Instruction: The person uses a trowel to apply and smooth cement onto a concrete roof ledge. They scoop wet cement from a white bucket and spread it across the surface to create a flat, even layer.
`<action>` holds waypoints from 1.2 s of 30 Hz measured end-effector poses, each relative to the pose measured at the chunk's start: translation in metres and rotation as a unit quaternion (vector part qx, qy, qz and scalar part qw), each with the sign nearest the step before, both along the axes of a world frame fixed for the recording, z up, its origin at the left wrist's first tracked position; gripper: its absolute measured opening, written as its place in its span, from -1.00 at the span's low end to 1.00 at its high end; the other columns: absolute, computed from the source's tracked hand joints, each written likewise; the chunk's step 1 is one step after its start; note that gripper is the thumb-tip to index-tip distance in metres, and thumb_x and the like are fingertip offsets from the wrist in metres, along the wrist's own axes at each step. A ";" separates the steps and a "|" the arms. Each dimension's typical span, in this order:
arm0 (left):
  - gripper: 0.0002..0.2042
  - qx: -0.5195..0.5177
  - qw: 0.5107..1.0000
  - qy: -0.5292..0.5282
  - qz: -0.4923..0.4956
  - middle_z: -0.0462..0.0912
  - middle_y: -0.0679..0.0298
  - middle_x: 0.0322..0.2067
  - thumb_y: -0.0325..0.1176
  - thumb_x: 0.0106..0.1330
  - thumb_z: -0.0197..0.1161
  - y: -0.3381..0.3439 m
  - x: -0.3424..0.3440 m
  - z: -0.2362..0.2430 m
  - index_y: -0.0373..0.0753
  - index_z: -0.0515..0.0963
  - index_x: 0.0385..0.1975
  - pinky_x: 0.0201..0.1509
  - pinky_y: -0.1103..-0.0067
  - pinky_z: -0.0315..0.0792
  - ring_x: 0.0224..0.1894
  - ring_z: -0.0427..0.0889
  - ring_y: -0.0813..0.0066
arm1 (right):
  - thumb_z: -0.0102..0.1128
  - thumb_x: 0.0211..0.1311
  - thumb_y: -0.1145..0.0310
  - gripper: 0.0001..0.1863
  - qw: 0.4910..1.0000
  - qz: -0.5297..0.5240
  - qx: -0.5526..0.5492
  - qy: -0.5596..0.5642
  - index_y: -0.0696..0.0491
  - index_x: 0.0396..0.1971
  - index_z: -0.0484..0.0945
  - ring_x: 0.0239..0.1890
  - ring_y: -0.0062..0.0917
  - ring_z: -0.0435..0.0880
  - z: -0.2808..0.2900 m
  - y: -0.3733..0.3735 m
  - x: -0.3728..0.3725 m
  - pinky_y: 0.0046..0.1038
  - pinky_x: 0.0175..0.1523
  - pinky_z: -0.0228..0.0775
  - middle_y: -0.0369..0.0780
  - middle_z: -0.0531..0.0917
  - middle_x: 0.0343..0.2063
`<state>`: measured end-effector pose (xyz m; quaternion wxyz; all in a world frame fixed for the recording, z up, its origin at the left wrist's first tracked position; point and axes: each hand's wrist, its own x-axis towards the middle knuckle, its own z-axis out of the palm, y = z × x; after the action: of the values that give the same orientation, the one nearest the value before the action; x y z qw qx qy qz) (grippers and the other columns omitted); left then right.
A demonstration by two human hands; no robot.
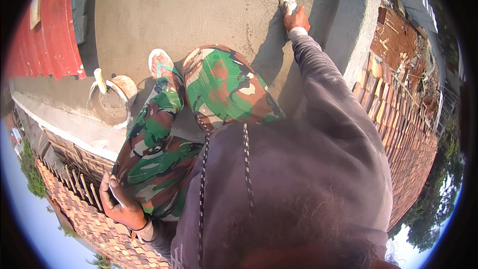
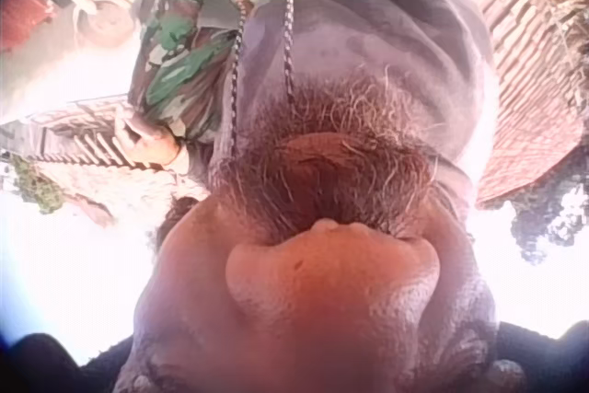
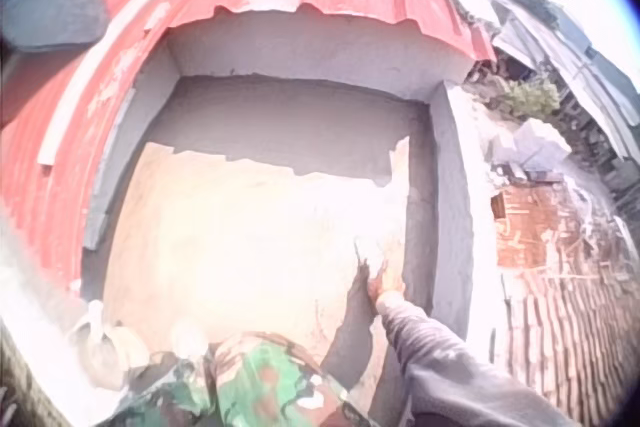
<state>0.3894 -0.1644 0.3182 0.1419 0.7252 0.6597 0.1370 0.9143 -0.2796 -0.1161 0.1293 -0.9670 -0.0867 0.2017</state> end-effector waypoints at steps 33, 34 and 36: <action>-0.52 -0.471 0.647 -0.437 0.411 0.61 0.10 0.15 -0.12 0.58 0.15 -0.199 0.005 -0.312 -0.42 0.48 0.26 0.36 0.35 0.48 0.26 0.55 0.33 | 0.28 0.29 -0.01 -0.43 0.938 0.294 -0.032 0.183 0.00 0.18 0.43 0.15 0.08 0.64 -0.014 -0.078 -0.183 0.00 0.18 0.47 0.15 0.68 0.02; -0.52 -0.470 0.647 -0.436 0.413 0.61 0.10 0.15 -0.12 0.58 0.15 -0.200 0.004 -0.312 -0.42 0.48 0.26 0.36 0.35 0.48 0.25 0.55 0.33 | 0.31 0.26 -0.08 -0.38 0.923 0.316 -0.063 0.210 -0.01 0.17 0.43 0.15 0.09 0.64 -0.027 -0.102 -0.188 0.00 0.17 0.48 0.16 0.66 0.04; -0.52 -0.470 0.647 -0.435 0.414 0.61 0.10 0.15 -0.12 0.58 0.15 -0.203 0.005 -0.314 -0.42 0.48 0.26 0.36 0.35 0.48 0.25 0.55 0.33 | 0.34 0.24 -0.06 -0.36 0.916 0.324 -0.062 0.228 0.01 0.17 0.42 0.14 0.09 0.64 -0.035 -0.117 -0.186 -0.01 0.18 0.48 0.16 0.66 0.05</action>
<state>0.3944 -0.3678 0.0047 0.6627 0.0700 0.7299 0.1524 0.7283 -0.3968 -0.1516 0.0129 -0.8197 -0.3507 0.4528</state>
